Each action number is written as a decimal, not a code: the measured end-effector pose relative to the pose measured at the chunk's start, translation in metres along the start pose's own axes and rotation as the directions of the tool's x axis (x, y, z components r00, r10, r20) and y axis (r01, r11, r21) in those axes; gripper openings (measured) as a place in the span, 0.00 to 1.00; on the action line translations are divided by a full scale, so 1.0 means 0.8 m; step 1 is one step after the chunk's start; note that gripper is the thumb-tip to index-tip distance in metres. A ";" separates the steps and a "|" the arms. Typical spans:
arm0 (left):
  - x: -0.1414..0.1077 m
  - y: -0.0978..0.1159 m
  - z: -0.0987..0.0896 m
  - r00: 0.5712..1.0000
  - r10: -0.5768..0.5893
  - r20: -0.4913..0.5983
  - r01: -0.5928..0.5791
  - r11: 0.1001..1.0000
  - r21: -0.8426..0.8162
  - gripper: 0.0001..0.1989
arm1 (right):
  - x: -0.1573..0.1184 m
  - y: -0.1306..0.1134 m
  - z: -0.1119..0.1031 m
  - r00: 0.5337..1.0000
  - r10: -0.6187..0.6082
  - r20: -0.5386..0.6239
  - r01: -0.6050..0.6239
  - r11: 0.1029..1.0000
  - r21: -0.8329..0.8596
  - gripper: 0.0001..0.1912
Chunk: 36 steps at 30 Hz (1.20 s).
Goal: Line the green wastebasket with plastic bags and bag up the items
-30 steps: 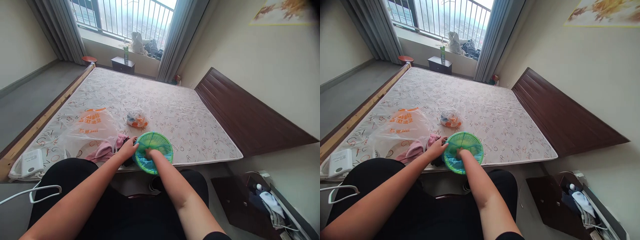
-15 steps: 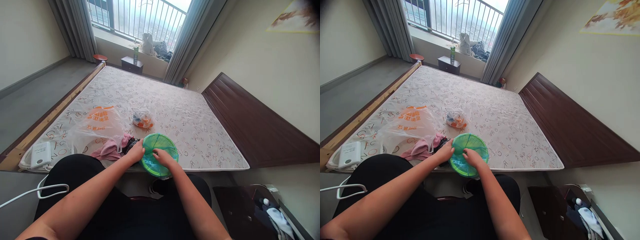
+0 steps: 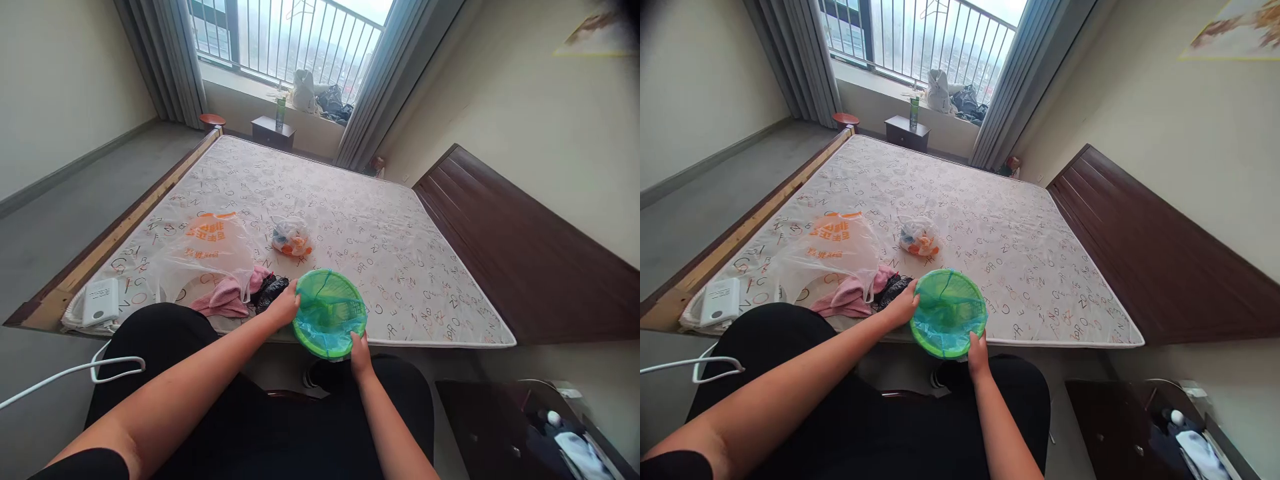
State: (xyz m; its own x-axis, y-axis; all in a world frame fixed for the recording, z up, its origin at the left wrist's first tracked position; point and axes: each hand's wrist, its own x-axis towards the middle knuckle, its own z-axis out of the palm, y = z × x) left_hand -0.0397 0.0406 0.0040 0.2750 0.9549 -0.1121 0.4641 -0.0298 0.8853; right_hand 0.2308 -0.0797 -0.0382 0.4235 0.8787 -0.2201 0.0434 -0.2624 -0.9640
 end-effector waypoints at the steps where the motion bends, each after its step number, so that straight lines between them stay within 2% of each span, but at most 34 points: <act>1: 0.002 -0.001 -0.001 1.000 -0.010 -0.009 0.010 1.000 0.004 0.27 | 0.002 -0.001 0.005 1.000 0.014 0.013 -0.014 1.000 0.021 0.36; 7: 0.009 -0.008 -0.005 0.998 -0.003 -0.060 0.003 1.000 -0.001 0.26 | 0.006 -0.012 0.021 0.999 -0.012 -0.040 0.014 0.999 0.041 0.33; 15: 0.012 -0.008 -0.006 0.998 0.014 -0.068 -0.014 1.000 -0.006 0.25 | 0.011 -0.005 0.023 0.997 -0.072 -0.016 0.073 0.997 0.034 0.31; 24: 0.016 -0.015 -0.002 0.995 0.032 -0.094 -0.037 0.998 -0.043 0.24 | 0.012 0.000 0.023 0.999 -0.035 -0.019 0.037 0.996 0.078 0.33; 30: 0.020 -0.019 -0.002 0.995 0.052 -0.088 -0.056 0.998 -0.035 0.24 | 0.009 -0.011 0.027 1.000 -0.020 -0.002 0.021 0.990 0.139 0.34; 33: 0.020 -0.016 -0.004 0.996 0.041 -0.079 -0.039 0.999 0.026 0.24 | 0.008 -0.016 0.029 1.000 -0.029 -0.006 0.029 0.991 0.132 0.33; 36: 0.011 -0.001 -0.010 0.983 0.080 -0.164 -0.042 0.973 0.227 0.27 | 0.006 -0.015 0.028 1.000 -0.027 -0.009 0.028 0.994 0.103 0.32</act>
State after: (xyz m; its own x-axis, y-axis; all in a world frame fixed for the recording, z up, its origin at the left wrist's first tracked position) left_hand -0.0448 0.0514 0.0056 0.1697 0.9849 0.0348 0.6310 -0.1357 0.7638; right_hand 0.2121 -0.0631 -0.0312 0.4304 0.8819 -0.1924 -0.0384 -0.1950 -0.9800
